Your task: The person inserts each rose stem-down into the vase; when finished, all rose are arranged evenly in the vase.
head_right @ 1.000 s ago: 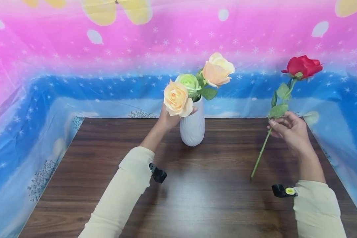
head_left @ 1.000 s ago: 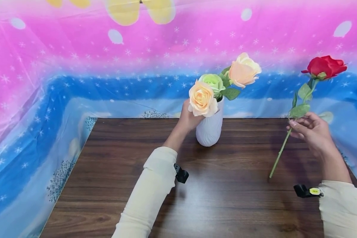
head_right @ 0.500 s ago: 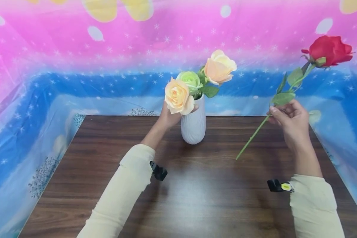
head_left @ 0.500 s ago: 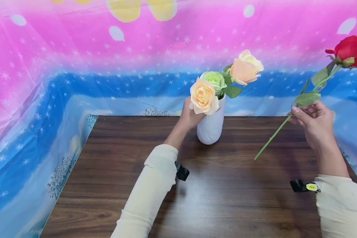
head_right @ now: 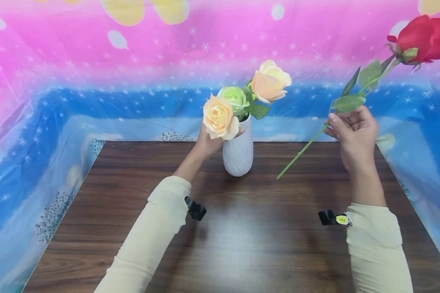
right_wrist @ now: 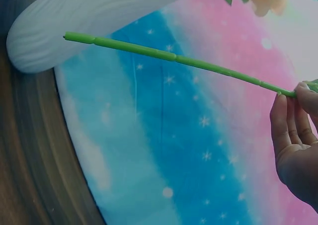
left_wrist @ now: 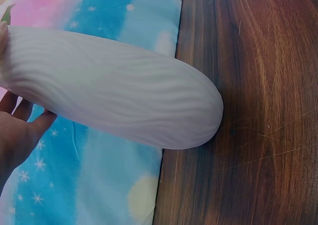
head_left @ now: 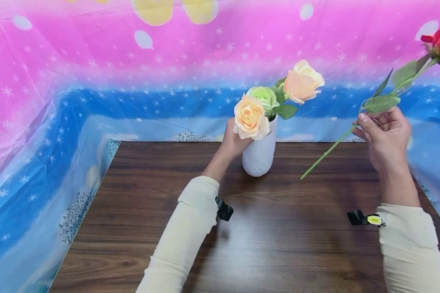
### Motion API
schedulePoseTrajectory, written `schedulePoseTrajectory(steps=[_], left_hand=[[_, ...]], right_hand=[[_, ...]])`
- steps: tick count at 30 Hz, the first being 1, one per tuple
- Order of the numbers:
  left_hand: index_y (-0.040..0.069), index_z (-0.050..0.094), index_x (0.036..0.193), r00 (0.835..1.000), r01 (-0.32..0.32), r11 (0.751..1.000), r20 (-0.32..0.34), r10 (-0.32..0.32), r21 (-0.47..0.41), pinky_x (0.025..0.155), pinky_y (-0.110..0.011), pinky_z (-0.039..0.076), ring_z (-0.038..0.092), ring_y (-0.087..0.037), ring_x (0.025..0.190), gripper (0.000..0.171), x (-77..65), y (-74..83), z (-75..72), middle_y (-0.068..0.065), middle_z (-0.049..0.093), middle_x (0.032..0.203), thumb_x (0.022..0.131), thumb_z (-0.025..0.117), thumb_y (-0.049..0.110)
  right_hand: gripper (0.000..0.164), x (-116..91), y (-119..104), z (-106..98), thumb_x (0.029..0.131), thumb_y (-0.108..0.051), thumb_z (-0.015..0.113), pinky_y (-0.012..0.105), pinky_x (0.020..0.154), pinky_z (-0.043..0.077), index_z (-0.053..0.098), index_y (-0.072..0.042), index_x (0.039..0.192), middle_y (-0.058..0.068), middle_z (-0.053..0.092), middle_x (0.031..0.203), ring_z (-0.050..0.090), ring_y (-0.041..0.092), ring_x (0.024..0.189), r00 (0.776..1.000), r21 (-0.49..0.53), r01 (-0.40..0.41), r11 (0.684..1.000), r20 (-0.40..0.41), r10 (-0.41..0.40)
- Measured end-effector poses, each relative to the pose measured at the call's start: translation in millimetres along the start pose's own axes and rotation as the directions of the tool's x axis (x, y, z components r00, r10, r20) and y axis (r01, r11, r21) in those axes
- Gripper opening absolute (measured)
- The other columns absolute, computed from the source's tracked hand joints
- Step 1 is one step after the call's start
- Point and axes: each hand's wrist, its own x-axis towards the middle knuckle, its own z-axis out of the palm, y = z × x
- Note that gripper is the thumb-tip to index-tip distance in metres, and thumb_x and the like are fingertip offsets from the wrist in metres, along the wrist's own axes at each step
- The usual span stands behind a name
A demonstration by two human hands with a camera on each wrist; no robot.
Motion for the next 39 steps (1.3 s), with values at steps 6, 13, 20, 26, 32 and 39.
schedulePoseTrajectory(steps=[6,13,20,26,32,39], left_hand=[[-0.006,0.06,0.121,1.0,0.013,1.0,0.004,-0.013,0.003,0.092,-0.031,0.053,0.065,-0.035,0.111,0.038,0.5,-0.9,0.0,-0.024,0.067,0.117,0.087,0.074,0.002],[-0.006,0.06,0.12,1.0,0.003,1.0,-0.001,-0.003,0.004,0.092,-0.031,0.054,0.065,-0.035,0.111,0.038,0.3,-1.3,-0.2,-0.025,0.067,0.117,0.087,0.074,0.003],[-0.007,0.06,0.12,1.0,-0.009,1.0,0.001,0.009,-0.011,0.091,-0.028,0.053,0.065,-0.036,0.11,0.038,0.0,-2.1,-0.2,-0.025,0.067,0.116,0.086,0.075,0.003],[-0.008,0.06,0.121,1.0,-0.022,0.999,-0.003,0.022,-0.025,0.092,-0.028,0.052,0.064,-0.037,0.111,0.04,0.2,-2.6,0.3,-0.027,0.066,0.117,0.085,0.075,0.001],[-0.007,0.06,0.121,1.0,-0.013,1.0,-0.002,0.013,-0.021,0.092,-0.028,0.053,0.065,-0.036,0.111,0.04,0.6,-2.6,0.3,-0.026,0.067,0.117,0.086,0.074,0.003],[-0.01,0.06,0.119,0.999,-0.051,0.998,-0.01,0.05,-0.043,0.09,-0.025,0.051,0.065,-0.038,0.108,0.04,-0.1,-4.0,0.7,-0.028,0.067,0.115,0.084,0.074,0.0]], right_hand=[[0.024,6,-4,16,0.088,0.012,0.069,0.027,0.061,0.062,0.061,0.009,0.11,0.015,0.07,0.094,0.07,0.022,0.076,0.998,0.025,0.058,0.998,-0.01,-0.058],[0.028,18,-15,38,0.09,0.009,0.067,0.029,0.058,0.061,0.059,0.011,0.117,0.017,0.066,0.086,0.068,0.025,0.072,0.997,0.106,0.079,0.991,0.012,-0.081],[0.028,26,-22,58,0.089,0.006,0.07,0.032,0.056,0.061,0.058,0.012,0.114,0.018,0.064,0.08,0.068,0.027,0.069,0.995,0.151,0.101,0.983,0.01,-0.104],[0.024,29,-25,73,0.091,0.002,0.071,0.03,0.058,0.06,0.062,0.009,0.112,0.014,0.063,0.08,0.065,0.023,0.071,0.978,0.058,0.206,0.977,-0.005,-0.207],[0.019,33,-28,85,0.093,0.003,0.068,0.03,0.061,0.06,0.061,0.006,0.11,0.014,0.062,0.079,0.065,0.023,0.072,0.957,0.058,0.289,0.956,-0.05,-0.286],[0.016,37,-34,95,0.098,0.004,0.058,0.032,0.059,0.06,0.06,0.003,0.114,0.013,0.057,0.077,0.065,0.025,0.068,0.948,0.129,0.304,0.944,-0.137,-0.286]])
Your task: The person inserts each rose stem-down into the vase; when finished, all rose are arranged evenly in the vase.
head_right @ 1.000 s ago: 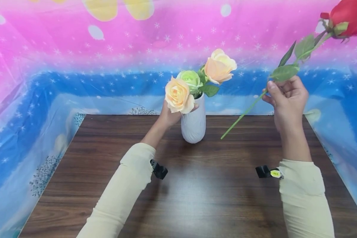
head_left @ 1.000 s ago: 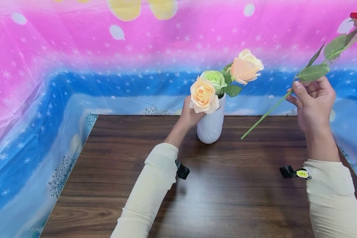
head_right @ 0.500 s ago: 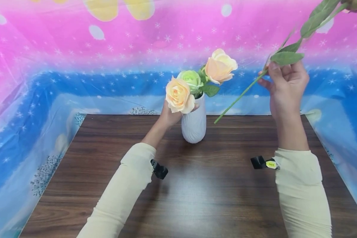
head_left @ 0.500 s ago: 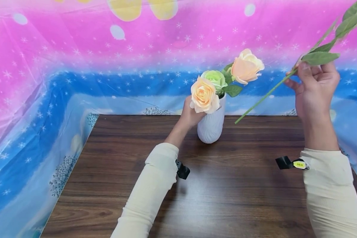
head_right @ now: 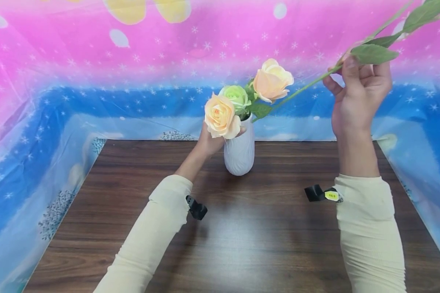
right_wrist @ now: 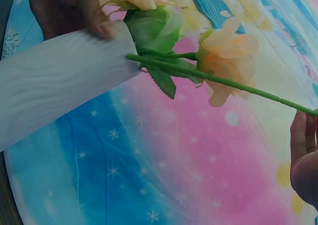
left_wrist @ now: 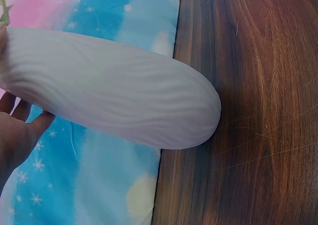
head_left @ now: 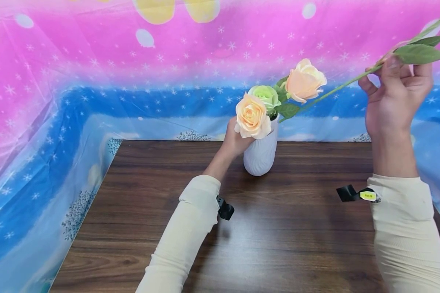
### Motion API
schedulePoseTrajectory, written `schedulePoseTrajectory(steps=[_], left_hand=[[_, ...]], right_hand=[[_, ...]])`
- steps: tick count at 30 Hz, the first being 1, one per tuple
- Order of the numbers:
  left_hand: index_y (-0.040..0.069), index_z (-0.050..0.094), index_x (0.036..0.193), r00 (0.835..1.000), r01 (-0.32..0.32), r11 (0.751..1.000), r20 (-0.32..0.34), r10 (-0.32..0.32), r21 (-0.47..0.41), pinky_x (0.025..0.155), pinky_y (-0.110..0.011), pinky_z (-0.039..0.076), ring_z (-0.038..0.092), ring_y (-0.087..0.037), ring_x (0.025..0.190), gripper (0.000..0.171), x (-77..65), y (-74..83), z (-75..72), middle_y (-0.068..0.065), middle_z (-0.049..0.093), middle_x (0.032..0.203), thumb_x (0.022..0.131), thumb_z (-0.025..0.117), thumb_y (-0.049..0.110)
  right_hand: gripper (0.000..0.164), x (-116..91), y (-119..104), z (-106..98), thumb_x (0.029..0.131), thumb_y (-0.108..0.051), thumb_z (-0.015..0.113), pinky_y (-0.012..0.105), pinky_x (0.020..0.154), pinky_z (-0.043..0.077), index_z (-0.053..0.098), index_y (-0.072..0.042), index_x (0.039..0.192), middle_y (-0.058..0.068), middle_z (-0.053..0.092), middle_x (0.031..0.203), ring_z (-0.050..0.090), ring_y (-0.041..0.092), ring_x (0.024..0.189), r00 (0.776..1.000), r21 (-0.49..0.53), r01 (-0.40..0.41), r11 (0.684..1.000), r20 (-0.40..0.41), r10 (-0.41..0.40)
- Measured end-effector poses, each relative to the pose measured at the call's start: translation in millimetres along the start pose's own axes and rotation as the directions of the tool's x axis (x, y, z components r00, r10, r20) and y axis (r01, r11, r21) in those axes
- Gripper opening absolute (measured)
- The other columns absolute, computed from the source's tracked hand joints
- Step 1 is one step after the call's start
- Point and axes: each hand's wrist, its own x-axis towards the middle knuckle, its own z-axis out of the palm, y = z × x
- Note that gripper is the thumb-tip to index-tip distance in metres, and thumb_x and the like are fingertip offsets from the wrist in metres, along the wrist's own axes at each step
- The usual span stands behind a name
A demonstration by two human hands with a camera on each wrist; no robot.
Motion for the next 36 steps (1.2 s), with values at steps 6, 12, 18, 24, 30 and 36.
schedulePoseTrajectory(steps=[6,12,18,24,30,36], left_hand=[[-0.009,0.06,0.118,1.0,0.0,1.0,0.002,0.0,0.005,0.087,-0.019,0.049,0.064,-0.038,0.107,0.038,0.3,-1.3,-0.1,-0.028,0.066,0.114,0.084,0.074,0.001],[-0.009,0.06,0.117,1.0,0.002,1.0,-0.002,-0.002,-0.002,0.084,-0.018,0.048,0.065,-0.039,0.106,0.036,1.4,-2.1,-0.9,-0.028,0.066,0.112,0.085,0.074,0.0],[-0.009,0.06,0.118,1.0,0.006,1.0,0.0,-0.006,-0.008,0.085,-0.018,0.048,0.065,-0.039,0.106,0.036,0.3,-2.9,-1.1,-0.028,0.066,0.113,0.085,0.074,-0.001],[-0.008,0.06,0.118,1.0,0.004,1.0,0.003,-0.004,0.024,0.085,-0.021,0.051,0.065,-0.038,0.106,0.038,-0.4,-2.0,-0.7,-0.027,0.067,0.112,0.085,0.075,0.002],[-0.008,0.061,0.116,1.0,-0.004,0.999,0.01,0.003,0.035,0.082,-0.021,0.049,0.066,-0.037,0.103,0.033,-0.1,-1.0,-0.4,-0.027,0.068,0.11,0.086,0.072,0.002],[-0.009,0.06,0.118,1.0,-0.018,1.0,0.0,0.018,-0.003,0.084,-0.022,0.05,0.065,-0.039,0.104,0.038,-0.4,0.4,-0.6,-0.028,0.067,0.112,0.084,0.074,0.0]], right_hand=[[0.02,2,-2,7,0.099,0.005,0.055,0.033,0.062,0.061,0.06,0.001,0.118,0.013,0.055,0.079,0.064,0.025,0.07,0.999,0.013,0.032,0.999,-0.007,-0.032],[0.017,2,-3,11,0.098,0.005,0.056,0.035,0.065,0.062,0.061,0.001,0.114,0.014,0.058,0.08,0.066,0.028,0.075,0.999,0.006,0.044,0.999,0.017,-0.045],[0.015,-2,0,13,0.096,0.008,0.059,0.035,0.066,0.062,0.062,0.003,0.11,0.014,0.06,0.079,0.066,0.027,0.076,0.999,-0.005,0.019,1.0,0.05,-0.019],[0.013,-5,6,17,0.093,0.011,0.062,0.035,0.063,0.062,0.064,0.006,0.105,0.017,0.063,0.079,0.065,0.026,0.074,0.996,0.04,-0.026,0.999,0.084,0.023],[0.015,-9,12,19,0.094,0.012,0.06,0.034,0.065,0.063,0.064,0.005,0.106,0.015,0.064,0.08,0.065,0.024,0.075,0.99,0.016,-0.034,0.999,0.135,0.032],[0.015,-13,24,19,0.092,0.012,0.064,0.033,0.067,0.063,0.064,0.007,0.106,0.015,0.068,0.081,0.068,0.023,0.076,0.98,-0.023,-0.064,0.998,0.187,0.067]])
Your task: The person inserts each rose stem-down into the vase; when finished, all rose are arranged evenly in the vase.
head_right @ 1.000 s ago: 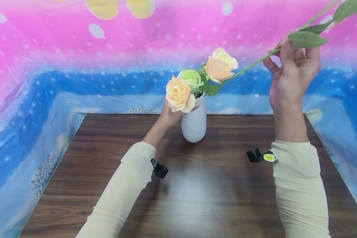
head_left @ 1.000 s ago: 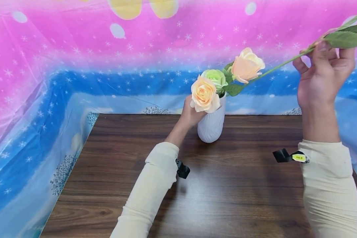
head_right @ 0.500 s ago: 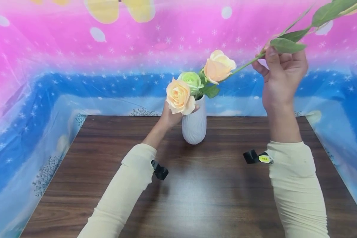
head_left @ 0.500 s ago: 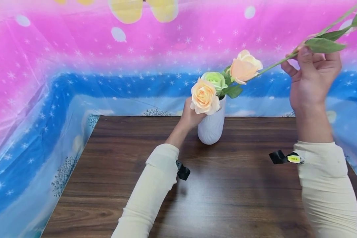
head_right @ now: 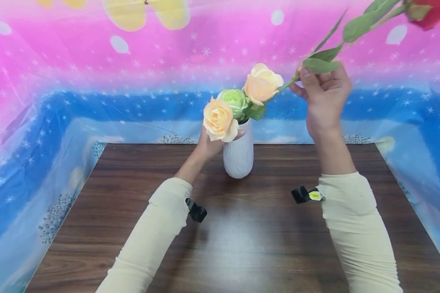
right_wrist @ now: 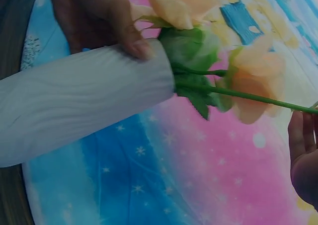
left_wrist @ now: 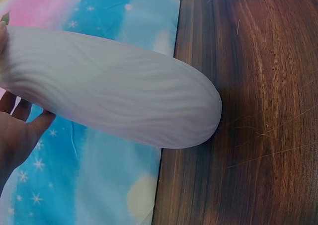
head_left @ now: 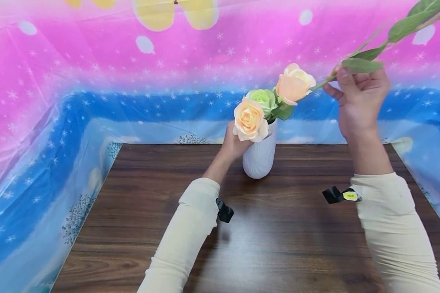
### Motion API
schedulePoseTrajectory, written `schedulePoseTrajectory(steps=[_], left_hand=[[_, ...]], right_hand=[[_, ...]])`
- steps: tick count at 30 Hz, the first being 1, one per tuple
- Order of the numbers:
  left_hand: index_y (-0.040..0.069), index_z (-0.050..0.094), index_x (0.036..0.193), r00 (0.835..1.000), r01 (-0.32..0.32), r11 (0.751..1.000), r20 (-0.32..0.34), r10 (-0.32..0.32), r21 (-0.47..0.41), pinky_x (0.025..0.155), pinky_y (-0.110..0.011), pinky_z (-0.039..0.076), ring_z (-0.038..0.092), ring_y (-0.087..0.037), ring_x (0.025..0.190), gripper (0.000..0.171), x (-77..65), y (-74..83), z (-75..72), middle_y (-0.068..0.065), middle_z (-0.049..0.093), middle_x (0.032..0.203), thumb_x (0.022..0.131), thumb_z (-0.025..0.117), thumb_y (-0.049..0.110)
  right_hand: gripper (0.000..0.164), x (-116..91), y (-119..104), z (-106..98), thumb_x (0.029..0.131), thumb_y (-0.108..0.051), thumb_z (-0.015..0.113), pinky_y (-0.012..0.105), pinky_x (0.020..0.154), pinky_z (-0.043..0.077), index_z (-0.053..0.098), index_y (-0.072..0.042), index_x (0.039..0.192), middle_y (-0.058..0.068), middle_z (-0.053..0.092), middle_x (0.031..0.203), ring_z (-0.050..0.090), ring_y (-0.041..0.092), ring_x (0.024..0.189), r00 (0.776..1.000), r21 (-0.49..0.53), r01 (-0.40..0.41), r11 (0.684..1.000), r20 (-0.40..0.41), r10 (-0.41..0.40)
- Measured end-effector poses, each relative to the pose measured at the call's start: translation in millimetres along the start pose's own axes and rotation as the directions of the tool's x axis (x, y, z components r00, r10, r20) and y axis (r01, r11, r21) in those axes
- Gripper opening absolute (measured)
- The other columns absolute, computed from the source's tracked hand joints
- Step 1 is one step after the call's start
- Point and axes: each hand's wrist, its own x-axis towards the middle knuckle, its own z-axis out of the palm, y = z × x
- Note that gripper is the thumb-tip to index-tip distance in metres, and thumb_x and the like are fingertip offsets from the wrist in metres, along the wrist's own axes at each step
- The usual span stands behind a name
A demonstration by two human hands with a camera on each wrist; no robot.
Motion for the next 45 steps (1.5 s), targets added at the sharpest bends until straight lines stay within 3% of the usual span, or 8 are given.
schedulePoseTrajectory(steps=[6,14,18,23,29,35,40,45], left_hand=[[-0.008,0.061,0.117,1.0,-0.007,0.999,0.009,0.007,0.036,0.084,-0.021,0.05,0.066,-0.037,0.104,0.035,0.9,-1.5,0.5,-0.027,0.068,0.111,0.085,0.073,0.001],[-0.009,0.063,0.11,1.0,0.001,0.999,-0.002,0.0,0.045,0.08,-0.02,0.047,0.065,-0.036,0.097,0.026,2.7,-0.6,1.3,-0.027,0.068,0.103,0.086,0.067,0.0],[-0.009,0.063,0.12,0.998,0.06,0.998,-0.006,-0.06,-0.014,0.082,-0.023,0.05,0.065,-0.037,0.1,0.032,2.4,0.8,0.7,-0.028,0.068,0.11,0.089,0.066,-0.001],[-0.004,0.062,0.132,0.987,0.162,0.984,-0.001,-0.163,-0.077,0.102,-0.038,0.056,0.066,-0.035,0.119,0.043,1.6,3.5,1.4,-0.025,0.068,0.125,0.091,0.07,0.004],[0.001,0.059,0.139,0.975,0.218,0.967,-0.01,-0.221,-0.129,0.112,-0.046,0.049,0.062,-0.034,0.129,0.049,-1.7,5.0,1.5,-0.022,0.065,0.134,0.092,0.072,0.007],[0.001,0.058,0.14,0.975,0.222,0.968,-0.002,-0.223,-0.118,0.112,-0.045,0.049,0.061,-0.034,0.131,0.05,-6.1,3.1,5.0,-0.022,0.064,0.136,0.092,0.072,0.006],[0.0,0.058,0.139,0.979,0.202,0.973,-0.006,-0.203,-0.109,0.111,-0.044,0.05,0.061,-0.034,0.131,0.049,-4.4,3.2,6.0,-0.023,0.065,0.135,0.092,0.071,0.005],[0.0,0.058,0.14,0.983,0.181,0.977,-0.005,-0.182,-0.112,0.111,-0.044,0.05,0.061,-0.034,0.13,0.049,-0.1,1.6,5.5,-0.022,0.064,0.136,0.093,0.071,0.005]], right_hand=[[0.017,-13,24,0,0.091,0.012,0.065,0.031,0.07,0.063,0.069,0.001,0.104,0.007,0.077,0.086,0.075,0.015,0.079,0.995,-0.128,0.003,0.992,0.094,0.009],[0.025,-26,45,1,0.093,0.014,0.06,0.027,0.072,0.063,0.07,-0.005,0.106,0.0,0.078,0.09,0.076,0.009,0.08,0.993,-0.238,-0.037,0.971,0.102,0.063],[0.026,-31,54,2,0.092,0.012,0.064,0.024,0.074,0.062,0.071,-0.004,0.11,-0.008,0.078,0.093,0.076,0.005,0.08,0.982,-0.374,-0.032,0.927,0.163,0.099],[0.032,-39,61,3,0.093,0.008,0.065,0.022,0.078,0.062,0.068,-0.001,0.123,-0.014,0.077,0.101,0.076,0.002,0.083,0.965,-0.51,-0.027,0.86,0.21,0.154],[0.036,-37,50,3,0.088,0.01,0.068,0.021,0.079,0.061,0.072,-0.013,0.115,-0.009,0.077,0.1,0.074,0.004,0.085,0.967,-0.414,-0.103,0.904,0.173,0.189],[0.032,-31,26,2,0.087,0.014,0.06,0.026,0.079,0.062,0.069,-0.004,0.112,0.003,0.078,0.097,0.073,0.013,0.086,0.987,-0.153,-0.058,0.987,0.138,0.08],[0.031,-23,7,7,0.09,0.007,0.068,0.032,0.087,0.062,0.065,0.002,0.121,0.011,0.075,0.107,0.071,0.022,0.1,0.987,0.027,-0.096,0.995,0.132,0.091],[0.038,-14,1,17,0.085,0.005,0.075,0.035,0.09,0.062,0.065,0.004,0.122,0.014,0.076,0.105,0.071,0.025,0.099,0.994,0.09,-0.09,0.992,0.063,0.084]])
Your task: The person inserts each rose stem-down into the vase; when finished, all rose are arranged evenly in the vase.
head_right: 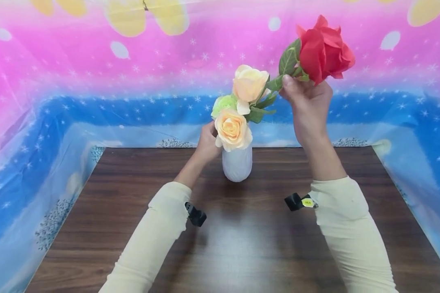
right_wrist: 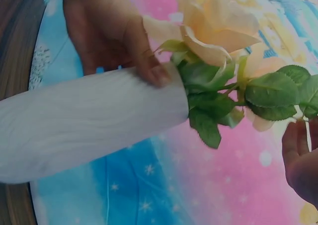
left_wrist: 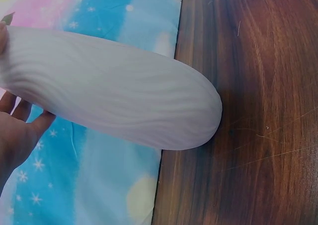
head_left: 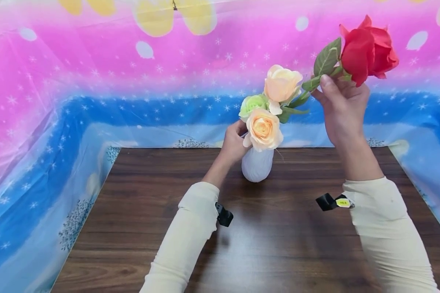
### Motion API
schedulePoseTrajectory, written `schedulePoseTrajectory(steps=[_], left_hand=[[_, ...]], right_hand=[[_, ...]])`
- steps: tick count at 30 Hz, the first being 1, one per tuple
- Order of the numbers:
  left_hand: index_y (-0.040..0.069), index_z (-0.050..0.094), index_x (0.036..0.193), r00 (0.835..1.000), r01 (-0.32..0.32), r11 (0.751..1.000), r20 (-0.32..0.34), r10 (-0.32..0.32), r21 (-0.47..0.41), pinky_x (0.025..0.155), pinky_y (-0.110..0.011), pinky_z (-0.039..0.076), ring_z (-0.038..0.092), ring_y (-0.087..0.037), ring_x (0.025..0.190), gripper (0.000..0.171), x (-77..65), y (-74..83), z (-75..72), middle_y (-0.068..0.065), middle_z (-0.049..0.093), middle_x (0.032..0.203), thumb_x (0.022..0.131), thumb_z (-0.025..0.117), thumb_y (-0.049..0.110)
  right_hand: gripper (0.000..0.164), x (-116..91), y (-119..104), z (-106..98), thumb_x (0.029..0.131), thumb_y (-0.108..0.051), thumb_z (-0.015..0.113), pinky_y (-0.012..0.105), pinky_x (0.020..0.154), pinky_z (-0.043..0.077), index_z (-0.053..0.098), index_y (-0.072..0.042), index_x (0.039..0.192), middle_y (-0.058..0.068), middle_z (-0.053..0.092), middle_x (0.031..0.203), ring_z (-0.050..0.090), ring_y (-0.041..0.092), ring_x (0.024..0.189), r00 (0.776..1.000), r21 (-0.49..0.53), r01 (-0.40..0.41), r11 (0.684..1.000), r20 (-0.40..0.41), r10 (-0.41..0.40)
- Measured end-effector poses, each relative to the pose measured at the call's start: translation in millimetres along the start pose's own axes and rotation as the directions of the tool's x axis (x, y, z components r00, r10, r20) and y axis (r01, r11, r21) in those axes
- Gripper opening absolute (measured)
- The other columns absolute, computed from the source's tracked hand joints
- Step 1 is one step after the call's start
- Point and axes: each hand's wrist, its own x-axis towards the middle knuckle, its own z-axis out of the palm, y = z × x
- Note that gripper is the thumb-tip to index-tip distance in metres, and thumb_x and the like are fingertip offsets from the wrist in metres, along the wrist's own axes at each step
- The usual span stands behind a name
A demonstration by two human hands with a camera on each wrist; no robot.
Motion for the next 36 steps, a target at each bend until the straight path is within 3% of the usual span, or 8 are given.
schedulePoseTrajectory(steps=[6,15,21,25,28,33,36], left_hand=[[0.002,0.058,0.14,1.0,0.011,1.0,-0.007,-0.011,0.016,0.109,-0.044,0.052,0.062,-0.033,0.13,0.05,4.5,1.3,0.5,-0.021,0.065,0.136,0.092,0.072,0.007],[0.0,0.058,0.139,1.0,-0.013,1.0,0.0,0.013,0.027,0.106,-0.043,0.054,0.064,-0.033,0.126,0.049,7.4,4.2,1.8,-0.021,0.066,0.134,0.092,0.071,0.005],[-0.004,0.059,0.137,0.999,-0.038,0.999,0.003,0.038,0.029,0.104,-0.042,0.055,0.065,-0.036,0.123,0.047,8.9,3.5,0.9,-0.025,0.066,0.13,0.091,0.069,0.003],[-0.008,0.06,0.131,0.998,-0.065,0.997,0.004,0.065,0.043,0.101,-0.038,0.055,0.065,-0.037,0.121,0.043,9.0,1.3,0.5,-0.028,0.066,0.127,0.09,0.069,0.001],[-0.01,0.062,0.126,0.995,-0.104,0.991,0.006,0.104,0.089,0.097,-0.032,0.055,0.066,-0.036,0.116,0.04,9.2,-1.4,0.5,-0.029,0.068,0.123,0.089,0.068,0.002],[-0.008,0.062,0.124,0.991,-0.133,0.983,0.008,0.133,0.126,0.092,-0.027,0.052,0.066,-0.035,0.111,0.039,8.2,-3.2,-1.2,-0.027,0.069,0.118,0.087,0.066,0.003],[-0.008,0.062,0.123,0.991,-0.133,0.983,0.005,0.134,0.128,0.09,-0.027,0.051,0.065,-0.035,0.109,0.037,7.1,-3.8,-2.5,-0.027,0.069,0.116,0.088,0.066,0.003]], right_hand=[[0.04,8,-2,7,0.083,0.004,0.079,0.035,0.087,0.062,0.064,0.007,0.12,0.017,0.075,0.103,0.073,0.028,0.096,0.991,0.08,0.015,0.997,-0.134,-0.004],[0.037,12,0,3,0.083,0.007,0.077,0.037,0.087,0.062,0.065,0.008,0.118,0.019,0.076,0.105,0.075,0.031,0.099,0.987,0.104,0.012,0.995,-0.161,0.005],[0.026,18,8,6,0.083,0.011,0.075,0.037,0.084,0.063,0.068,0.008,0.108,0.018,0.077,0.097,0.075,0.029,0.095,0.987,0.048,0.038,0.998,-0.16,-0.03],[0.027,15,26,6,0.083,0.017,0.071,0.033,0.079,0.064,0.072,0.003,0.107,0.012,0.078,0.096,0.075,0.023,0.092,0.99,-0.105,0.078,0.991,-0.11,-0.089],[0.033,6,42,-2,0.085,0.016,0.069,0.031,0.079,0.063,0.072,-0.003,0.112,0.007,0.077,0.097,0.075,0.02,0.092,0.995,-0.182,0.052,0.982,-0.075,-0.066],[0.025,-3,55,-14,0.089,0.008,0.07,0.033,0.086,0.063,0.07,-0.005,0.11,0.004,0.075,0.084,0.074,0.017,0.086,0.998,-0.171,0.001,0.985,-0.058,-0.011],[0.029,-2,56,-14,0.087,0.011,0.07,0.031,0.084,0.063,0.069,-0.005,0.111,0.004,0.076,0.09,0.074,0.016,0.086,0.999,-0.194,0.02,0.981,-0.034,-0.027]])
